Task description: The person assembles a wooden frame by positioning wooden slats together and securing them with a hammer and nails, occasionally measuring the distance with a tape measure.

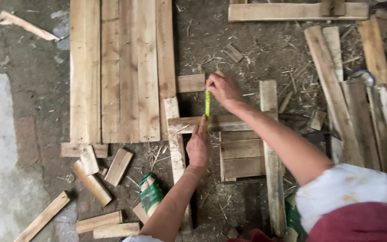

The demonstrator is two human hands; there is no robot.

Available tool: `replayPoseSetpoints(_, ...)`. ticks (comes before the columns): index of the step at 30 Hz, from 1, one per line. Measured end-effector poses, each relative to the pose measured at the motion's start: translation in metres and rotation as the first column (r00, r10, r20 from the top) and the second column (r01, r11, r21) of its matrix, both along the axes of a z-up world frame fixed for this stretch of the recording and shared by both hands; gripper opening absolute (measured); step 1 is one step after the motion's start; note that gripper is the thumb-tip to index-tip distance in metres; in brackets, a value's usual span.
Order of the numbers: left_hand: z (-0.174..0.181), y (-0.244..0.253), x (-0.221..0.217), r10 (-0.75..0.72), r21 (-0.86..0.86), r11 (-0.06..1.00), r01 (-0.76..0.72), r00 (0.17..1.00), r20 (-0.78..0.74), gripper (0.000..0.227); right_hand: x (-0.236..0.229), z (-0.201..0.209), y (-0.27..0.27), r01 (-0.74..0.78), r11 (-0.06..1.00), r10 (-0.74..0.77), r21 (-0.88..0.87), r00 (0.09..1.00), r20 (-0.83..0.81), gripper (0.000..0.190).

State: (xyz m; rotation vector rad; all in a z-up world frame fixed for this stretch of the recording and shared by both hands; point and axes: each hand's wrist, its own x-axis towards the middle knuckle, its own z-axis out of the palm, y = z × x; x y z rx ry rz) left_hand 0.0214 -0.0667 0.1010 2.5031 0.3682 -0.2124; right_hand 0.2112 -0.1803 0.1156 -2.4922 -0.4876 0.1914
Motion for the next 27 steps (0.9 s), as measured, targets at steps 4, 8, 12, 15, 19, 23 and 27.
replayPoseSetpoints(4, 0.004, -0.051, 0.007, -0.102, 0.015, 0.995, 0.102, 0.995, -0.014, 0.072, 0.005, 0.012, -0.075, 0.072, 0.984, -0.072, -0.163, 0.997, 0.012, 0.016)
replayPoseSetpoints(8, -0.008, -0.101, 0.006, -0.195, 0.093, 0.978, 0.187, 0.977, 0.082, 0.073, -0.001, 0.017, -0.128, 0.094, 0.987, -0.1, -0.132, 0.994, -0.037, 0.013)
replayPoseSetpoints(12, 0.019, -0.139, 0.01, -0.198, -0.017, 0.98, 0.199, 0.979, 0.054, 0.071, 0.002, 0.013, -0.158, 0.109, 0.979, -0.111, -0.171, 0.994, -0.004, 0.013)
replayPoseSetpoints(15, 0.033, -0.158, 0.014, -0.212, -0.029, 0.977, 0.213, 0.977, 0.036, 0.075, 0.009, 0.003, -0.173, 0.114, 0.968, -0.118, -0.222, 0.993, -0.005, 0.012)
replayPoseSetpoints(19, 0.036, -0.18, 0.019, -0.247, -0.094, 0.967, 0.238, 0.965, -0.089, 0.08, 0.011, 0.012, -0.181, 0.15, 0.967, -0.152, -0.205, 0.988, 0.005, 0.009)
replayPoseSetpoints(23, 0.041, -0.187, 0.019, -0.266, -0.081, 0.963, 0.257, 0.953, -0.145, 0.086, 0.019, 0.003, -0.186, 0.135, 0.968, -0.137, -0.211, 0.991, 0.003, 0.006)
replayPoseSetpoints(27, 0.039, -0.19, 0.023, -0.256, -0.087, 0.966, 0.244, 0.949, -0.186, 0.087, 0.014, 0.011, -0.186, 0.167, 0.972, -0.167, -0.165, 0.986, 0.015, 0.007)
